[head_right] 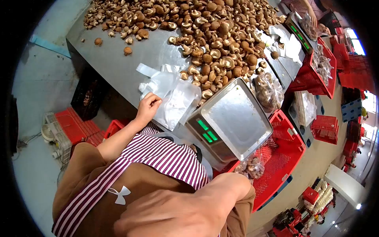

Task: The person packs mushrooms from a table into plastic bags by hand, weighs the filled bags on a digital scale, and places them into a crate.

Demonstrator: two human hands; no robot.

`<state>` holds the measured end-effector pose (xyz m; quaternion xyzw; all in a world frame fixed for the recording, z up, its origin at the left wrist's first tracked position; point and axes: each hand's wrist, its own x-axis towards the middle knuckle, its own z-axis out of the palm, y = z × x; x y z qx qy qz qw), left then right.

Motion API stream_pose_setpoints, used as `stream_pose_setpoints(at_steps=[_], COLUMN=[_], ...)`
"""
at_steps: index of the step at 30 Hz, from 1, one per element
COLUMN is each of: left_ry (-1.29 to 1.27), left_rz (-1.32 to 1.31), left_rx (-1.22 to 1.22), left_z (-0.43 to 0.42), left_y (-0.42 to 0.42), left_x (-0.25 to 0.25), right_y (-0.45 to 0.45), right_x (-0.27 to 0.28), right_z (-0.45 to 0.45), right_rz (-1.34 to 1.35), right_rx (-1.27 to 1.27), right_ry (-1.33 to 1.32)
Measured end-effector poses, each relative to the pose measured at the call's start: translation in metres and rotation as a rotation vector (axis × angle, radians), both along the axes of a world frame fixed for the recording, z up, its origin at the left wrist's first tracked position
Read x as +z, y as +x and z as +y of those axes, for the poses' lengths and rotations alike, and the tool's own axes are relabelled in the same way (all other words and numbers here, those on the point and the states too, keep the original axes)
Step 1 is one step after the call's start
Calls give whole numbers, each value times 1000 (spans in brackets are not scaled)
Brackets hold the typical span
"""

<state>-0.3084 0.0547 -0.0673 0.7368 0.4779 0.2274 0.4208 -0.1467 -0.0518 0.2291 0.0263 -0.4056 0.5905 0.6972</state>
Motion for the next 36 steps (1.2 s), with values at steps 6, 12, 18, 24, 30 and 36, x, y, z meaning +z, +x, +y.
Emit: stream_pose_setpoints(at_steps=[6,12,18,24,30,36], left_ry=[9,-233,-110,76,-103,-158], left_rz=[-65,270,149,182,363,379], left_rx=[-8,-174,-83,163,-151,-241], left_z=[11,15,30,83,98,90], left_y=[-11,-20,-48,-69,-77,-94], left_x=[39,7,-33,-56,-78,-73], right_y=[18,-32,-35,-58,-77,-68], right_x=[-89,-204,-348,-357,-377,-373], right_z=[61,72,80,104,103,85], right_rz=[-712,-1039,-1266,-1793,-1944,-1863], right_rx=[-352,-257,-395,-496,-729,-738], right_ry=[-740,-902,-1076,-1091,-831,-854])
